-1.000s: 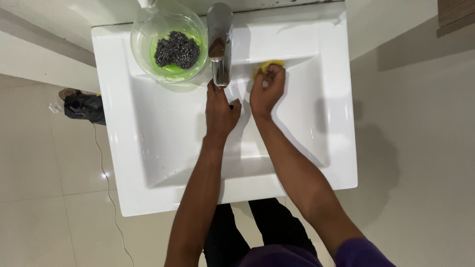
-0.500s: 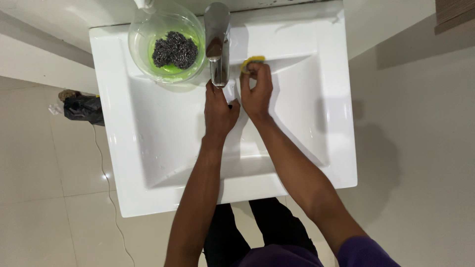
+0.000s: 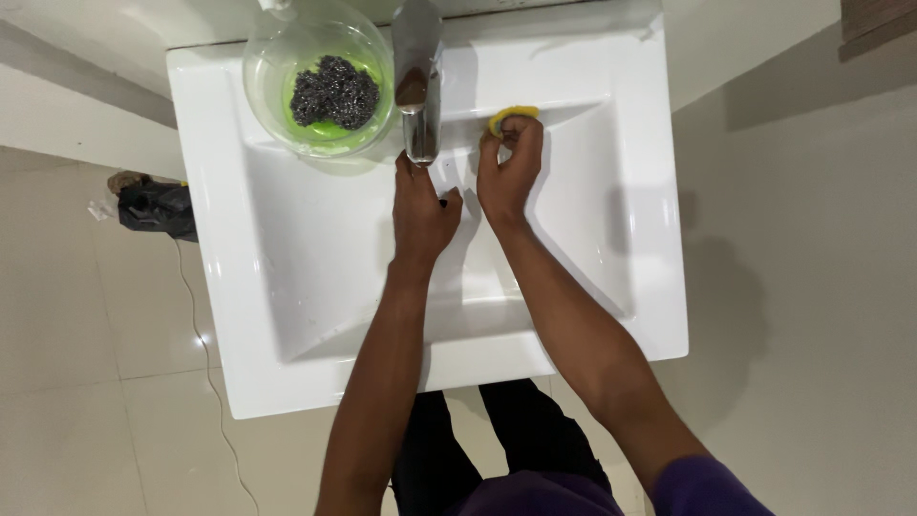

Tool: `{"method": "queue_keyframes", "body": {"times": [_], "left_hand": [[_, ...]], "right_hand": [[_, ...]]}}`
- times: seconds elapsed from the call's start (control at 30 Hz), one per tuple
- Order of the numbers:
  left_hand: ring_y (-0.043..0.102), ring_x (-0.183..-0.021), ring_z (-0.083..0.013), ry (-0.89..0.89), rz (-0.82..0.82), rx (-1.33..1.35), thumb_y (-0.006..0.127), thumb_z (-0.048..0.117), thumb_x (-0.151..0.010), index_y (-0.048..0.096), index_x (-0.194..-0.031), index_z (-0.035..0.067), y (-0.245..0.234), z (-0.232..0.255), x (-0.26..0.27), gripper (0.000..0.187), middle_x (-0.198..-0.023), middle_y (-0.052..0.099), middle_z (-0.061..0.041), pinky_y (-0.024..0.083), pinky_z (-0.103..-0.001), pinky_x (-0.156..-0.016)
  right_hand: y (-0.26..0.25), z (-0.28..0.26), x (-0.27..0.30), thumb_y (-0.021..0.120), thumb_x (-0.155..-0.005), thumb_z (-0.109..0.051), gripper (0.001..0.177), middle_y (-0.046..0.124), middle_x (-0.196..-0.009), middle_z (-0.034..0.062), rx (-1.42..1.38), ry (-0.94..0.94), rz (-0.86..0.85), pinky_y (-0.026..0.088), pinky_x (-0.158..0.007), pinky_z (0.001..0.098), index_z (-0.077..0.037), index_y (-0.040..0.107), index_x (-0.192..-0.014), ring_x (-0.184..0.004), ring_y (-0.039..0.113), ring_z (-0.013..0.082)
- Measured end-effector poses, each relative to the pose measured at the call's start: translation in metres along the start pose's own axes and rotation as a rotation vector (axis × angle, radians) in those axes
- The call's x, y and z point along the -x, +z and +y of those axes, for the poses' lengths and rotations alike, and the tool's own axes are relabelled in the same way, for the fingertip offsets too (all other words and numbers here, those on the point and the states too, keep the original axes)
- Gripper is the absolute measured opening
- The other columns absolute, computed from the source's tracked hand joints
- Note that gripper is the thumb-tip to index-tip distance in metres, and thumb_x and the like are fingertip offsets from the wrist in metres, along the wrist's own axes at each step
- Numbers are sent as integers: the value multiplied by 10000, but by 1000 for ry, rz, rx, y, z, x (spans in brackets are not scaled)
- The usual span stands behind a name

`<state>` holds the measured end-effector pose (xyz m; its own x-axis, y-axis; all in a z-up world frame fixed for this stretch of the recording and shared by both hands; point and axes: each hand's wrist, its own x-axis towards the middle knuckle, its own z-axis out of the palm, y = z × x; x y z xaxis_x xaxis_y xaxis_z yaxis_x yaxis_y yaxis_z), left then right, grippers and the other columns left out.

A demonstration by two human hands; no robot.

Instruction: The person cleans a sink and a faucet using a sponge and a small brush.

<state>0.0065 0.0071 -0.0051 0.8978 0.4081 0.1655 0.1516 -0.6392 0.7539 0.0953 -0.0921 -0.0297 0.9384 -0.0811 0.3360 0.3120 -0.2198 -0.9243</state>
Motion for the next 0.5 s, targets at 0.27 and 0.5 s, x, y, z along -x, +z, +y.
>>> {"method": "queue_keyframes", "body": {"times": [0.27,0.5], "left_hand": [[536,-1190,-517,28,-6,4,752,6,-793,337,-1468,-37,1,0,2,794,-1416,433,-318,530,-517,-938],[544,-1161,-517,18,-16,-6,741,15,-792,335,-1483,-34,3,0,3,803,-1389,453,-308,529,-535,-922]], "right_hand": [[-17,10,-26,605,-994,-12,214,566,-1131,87,-43,71,285,534,-875,326,-24,511,-1187,-986,584,178],[-14,25,-16,637,-958,18,215,549,-1071,98,0,183,155,532,-842,326,-20,501,-1120,-937,567,187]]}}
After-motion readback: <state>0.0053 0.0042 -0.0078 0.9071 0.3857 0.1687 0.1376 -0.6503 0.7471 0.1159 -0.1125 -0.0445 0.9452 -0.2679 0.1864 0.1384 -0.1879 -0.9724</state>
